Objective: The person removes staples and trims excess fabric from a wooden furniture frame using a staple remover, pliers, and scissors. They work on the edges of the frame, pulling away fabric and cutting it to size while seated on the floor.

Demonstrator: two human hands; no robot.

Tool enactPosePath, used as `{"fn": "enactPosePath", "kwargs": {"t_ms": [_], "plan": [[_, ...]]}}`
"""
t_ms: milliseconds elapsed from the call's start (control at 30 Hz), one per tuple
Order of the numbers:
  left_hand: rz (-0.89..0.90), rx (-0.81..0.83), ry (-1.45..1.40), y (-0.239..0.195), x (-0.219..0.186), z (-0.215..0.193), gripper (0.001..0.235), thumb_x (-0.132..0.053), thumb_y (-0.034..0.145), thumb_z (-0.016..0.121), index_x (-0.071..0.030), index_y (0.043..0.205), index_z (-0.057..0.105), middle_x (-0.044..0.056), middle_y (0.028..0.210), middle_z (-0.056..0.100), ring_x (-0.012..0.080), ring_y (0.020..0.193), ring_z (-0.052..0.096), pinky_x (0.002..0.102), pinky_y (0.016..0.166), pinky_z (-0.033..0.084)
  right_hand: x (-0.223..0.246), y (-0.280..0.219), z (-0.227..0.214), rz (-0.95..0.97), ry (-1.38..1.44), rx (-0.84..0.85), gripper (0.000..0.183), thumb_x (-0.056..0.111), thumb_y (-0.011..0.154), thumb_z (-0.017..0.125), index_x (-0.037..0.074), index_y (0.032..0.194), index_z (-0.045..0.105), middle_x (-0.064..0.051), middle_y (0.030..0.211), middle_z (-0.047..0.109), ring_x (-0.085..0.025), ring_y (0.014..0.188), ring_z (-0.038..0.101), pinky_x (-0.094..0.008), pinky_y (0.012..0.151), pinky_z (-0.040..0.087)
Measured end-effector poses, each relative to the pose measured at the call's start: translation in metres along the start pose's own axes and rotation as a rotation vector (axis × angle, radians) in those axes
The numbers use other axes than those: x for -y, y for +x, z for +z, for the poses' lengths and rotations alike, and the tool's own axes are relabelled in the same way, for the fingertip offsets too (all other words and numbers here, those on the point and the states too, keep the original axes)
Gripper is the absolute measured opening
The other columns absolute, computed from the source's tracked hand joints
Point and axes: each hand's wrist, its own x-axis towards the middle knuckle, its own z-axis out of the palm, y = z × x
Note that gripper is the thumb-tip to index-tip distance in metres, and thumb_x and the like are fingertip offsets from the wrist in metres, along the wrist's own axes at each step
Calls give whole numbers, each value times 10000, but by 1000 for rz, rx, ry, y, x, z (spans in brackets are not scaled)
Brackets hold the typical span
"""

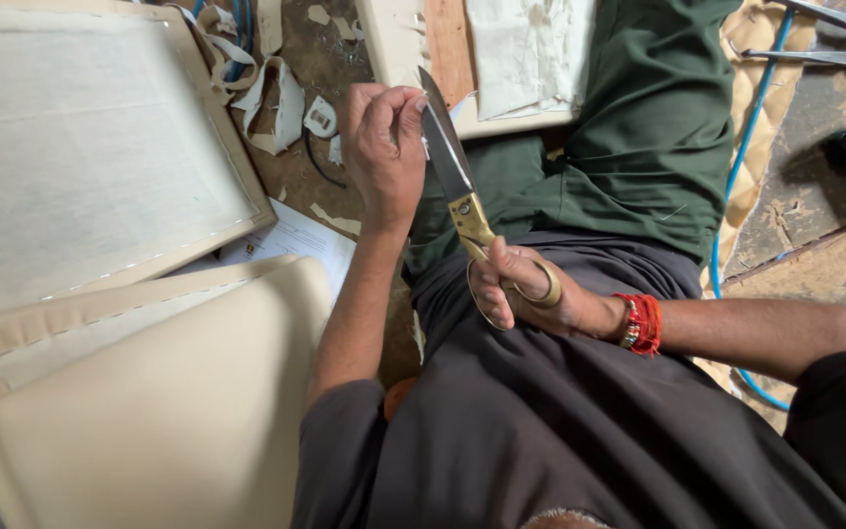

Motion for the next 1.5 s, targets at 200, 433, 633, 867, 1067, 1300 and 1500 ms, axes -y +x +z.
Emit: {"fn": "enactPosePath", "kwargs": {"t_ms": [200,433,633,867,1067,1300,1500], "plan": [[-9,-22,-42,3,-5,5,91,-133,966,762,-66,968,701,18,962,618,194,894,632,329,802,538,-6,8,22,6,168,-22,519,609,981,446,106,852,465,-7,753,498,-133,647,527,-287,598,477],[-62,39,-74,6,-2,0,85,-127,955,760,-62,960,705,25,964,638,175,863,658,309,759,553,-7,15,35,-65,148,-39,494,557,1048,511,125,819,441,12,727,484,-103,600,477,-252,563,430],[-27,18,-58,2,2,1,102,-150,973,761,-59,976,714,3,964,640,145,875,656,297,776,554,-7,16,36,-58,133,-50,505,563,1053,479,123,808,436,9,709,481,-112,573,481,-259,555,435],[-243,-12,-533,-9,10,13,147,-160,1032,678,-21,990,651,7,1009,583,75,813,588,250,708,534,1,7,27,7,227,-19,530,615,980,425,102,852,462,-5,738,490,-126,625,527,-279,575,472],[-156,-17,-389,-7,10,12,131,-128,1047,685,-16,989,649,16,999,586,92,865,584,264,751,531,4,17,21,-59,94,-95,520,573,1039,453,109,803,441,-15,712,492,-129,593,516,-280,534,460],[-225,-9,-420,-4,7,11,135,-138,1036,680,-24,975,643,15,1002,594,101,870,602,256,760,539,0,28,15,-128,-84,-118,545,475,1084,483,89,701,451,-6,595,458,-122,501,503,-269,485,461],[-167,7,-352,0,18,10,148,-168,1029,690,-32,987,652,28,1000,592,134,911,598,288,796,535,12,43,-1,-103,-117,-185,493,428,1069,513,96,710,456,3,564,449,-106,446,473,-254,435,427]]}}
